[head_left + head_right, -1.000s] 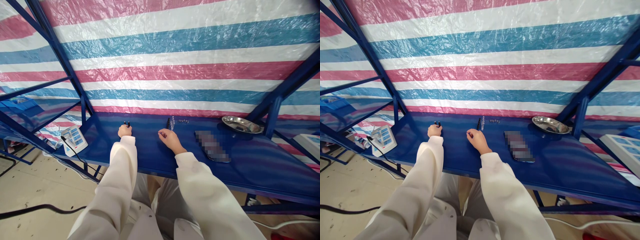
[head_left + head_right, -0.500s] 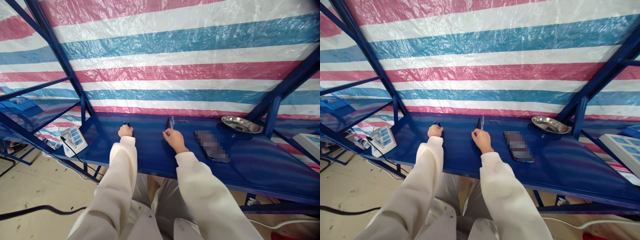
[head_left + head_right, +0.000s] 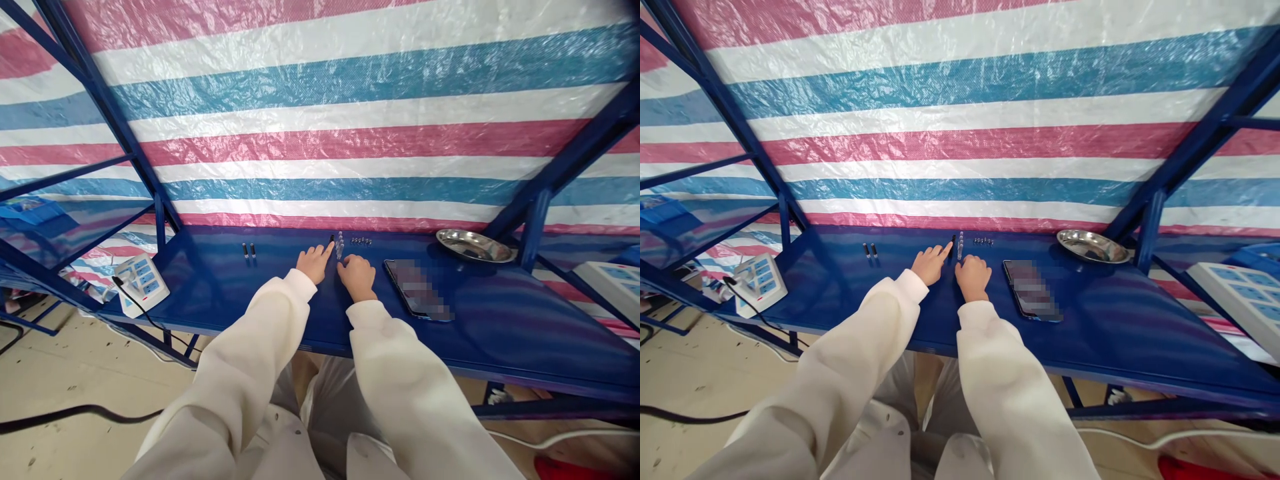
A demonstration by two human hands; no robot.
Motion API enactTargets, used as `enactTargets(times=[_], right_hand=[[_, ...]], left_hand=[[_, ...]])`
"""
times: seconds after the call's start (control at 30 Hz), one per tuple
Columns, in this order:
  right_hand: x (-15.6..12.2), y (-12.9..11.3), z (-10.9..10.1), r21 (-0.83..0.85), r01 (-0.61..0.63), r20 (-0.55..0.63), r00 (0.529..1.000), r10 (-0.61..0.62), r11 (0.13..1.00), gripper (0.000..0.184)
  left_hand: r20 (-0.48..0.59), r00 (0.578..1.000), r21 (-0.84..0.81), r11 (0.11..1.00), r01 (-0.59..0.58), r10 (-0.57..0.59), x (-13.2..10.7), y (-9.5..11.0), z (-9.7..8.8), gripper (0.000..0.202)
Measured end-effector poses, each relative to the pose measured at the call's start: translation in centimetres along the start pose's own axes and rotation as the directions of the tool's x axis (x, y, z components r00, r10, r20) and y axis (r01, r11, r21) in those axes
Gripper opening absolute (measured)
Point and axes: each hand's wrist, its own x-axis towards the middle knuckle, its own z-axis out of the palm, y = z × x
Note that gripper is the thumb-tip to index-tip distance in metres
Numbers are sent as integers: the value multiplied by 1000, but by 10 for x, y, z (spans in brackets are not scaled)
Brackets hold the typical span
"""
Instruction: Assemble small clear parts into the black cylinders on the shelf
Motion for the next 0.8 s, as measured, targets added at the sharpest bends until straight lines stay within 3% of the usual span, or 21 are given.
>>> enactTargets(times=[0.1, 0.33, 0.57, 0.8], right_hand=[[2, -1, 5, 10, 4, -30, 1000, -4, 1000, 25], [9, -4, 10, 40, -37, -22, 999, 38, 998, 28], [15, -4, 17, 45, -39, -58, 997, 42, 998, 25], [23, -3, 21, 40, -81, -8, 997, 82, 996, 28]], left_hand=[[6, 1000, 12, 1000, 20, -20, 10, -2, 9, 57], [-132, 990, -3, 999, 55, -54, 20, -8, 11, 22], [-146, 982, -111, 988, 103, -119, 23, -13, 15, 17], [-139, 961, -285, 939, 192, -239, 23, -14, 21, 13]])
